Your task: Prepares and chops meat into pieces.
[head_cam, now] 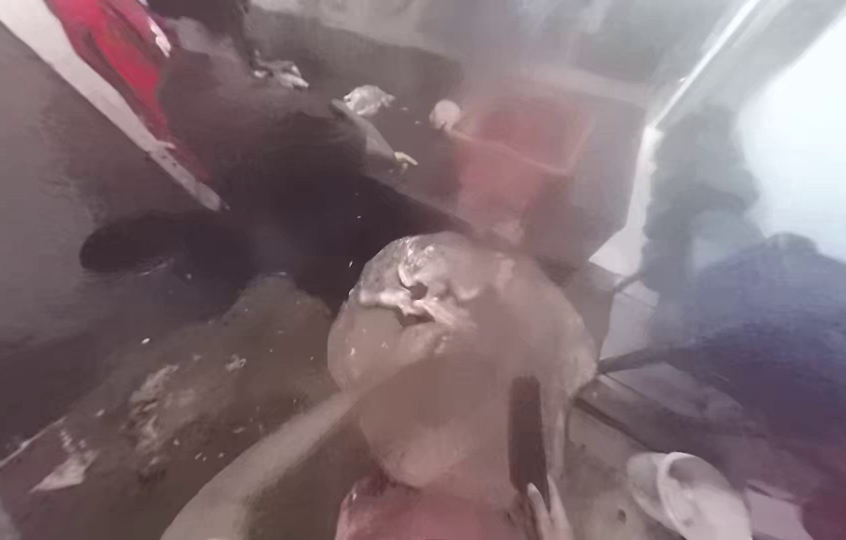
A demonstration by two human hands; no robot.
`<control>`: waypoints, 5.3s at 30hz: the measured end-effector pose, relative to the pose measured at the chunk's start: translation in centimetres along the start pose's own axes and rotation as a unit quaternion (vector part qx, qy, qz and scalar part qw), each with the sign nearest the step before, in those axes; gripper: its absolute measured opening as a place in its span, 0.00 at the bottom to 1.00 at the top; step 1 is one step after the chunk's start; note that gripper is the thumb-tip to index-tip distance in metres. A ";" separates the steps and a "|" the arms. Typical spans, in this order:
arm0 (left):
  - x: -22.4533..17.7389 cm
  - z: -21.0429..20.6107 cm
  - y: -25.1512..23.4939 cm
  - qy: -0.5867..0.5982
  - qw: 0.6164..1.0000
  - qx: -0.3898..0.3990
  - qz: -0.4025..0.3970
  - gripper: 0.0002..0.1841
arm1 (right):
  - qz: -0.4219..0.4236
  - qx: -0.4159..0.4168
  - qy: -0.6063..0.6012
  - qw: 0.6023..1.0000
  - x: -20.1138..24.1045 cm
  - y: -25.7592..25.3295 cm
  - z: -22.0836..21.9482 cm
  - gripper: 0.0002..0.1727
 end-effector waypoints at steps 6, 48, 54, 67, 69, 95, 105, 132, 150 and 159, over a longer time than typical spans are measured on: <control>-2.8 -10.4 5.3 0.179 0.978 0.060 0.085 0.17 | 0.053 0.027 -0.004 0.998 -1.5 -2.3 1.3 0.32; 2.7 -12.6 3.9 0.444 0.866 -0.122 0.194 0.19 | 0.212 -0.030 -0.079 0.974 10.7 1.8 0.9 0.33; 3.3 -12.3 3.8 0.411 0.886 -0.083 0.200 0.17 | 0.155 0.012 -0.011 0.988 15.7 2.9 -1.6 0.32; 3.1 -10.2 10.4 0.433 0.858 -0.088 0.262 0.23 | 0.121 0.112 0.057 0.985 9.8 -3.8 -6.5 0.29; 2.5 -7.1 10.8 0.381 0.884 -0.097 0.253 0.20 | 0.093 0.126 0.108 0.982 7.0 -5.3 -6.5 0.27; 6.5 -12.8 11.6 0.351 0.892 -0.091 0.271 0.19 | 0.206 0.088 0.132 0.966 14.3 -0.2 -7.1 0.41; 6.8 -13.3 13.3 0.328 0.905 -0.031 0.270 0.19 | 0.202 0.172 0.048 0.963 14.8 0.0 -9.1 0.42; 4.8 -14.2 9.8 0.267 0.935 0.004 0.233 0.25 | 0.267 -0.019 0.095 0.959 18.1 3.9 -6.2 0.26; 6.1 -9.6 16.3 0.291 0.892 -0.105 0.329 0.19 | 0.113 0.057 0.128 0.984 7.2 -3.6 -7.4 0.30; 6.4 -9.0 16.2 0.341 0.869 -0.154 0.324 0.14 | 0.120 0.186 0.079 0.972 14.9 2.1 -10.7 0.25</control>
Point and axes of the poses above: each hand's wrist, its own y-axis away from the middle knuckle, its own z-axis out of the back of the hand, x = y × z, the point moved 8 cm from there along -y, towards the middle knuckle, and after that the axes turned 14 degrees about -z, right-handed, at the moved point
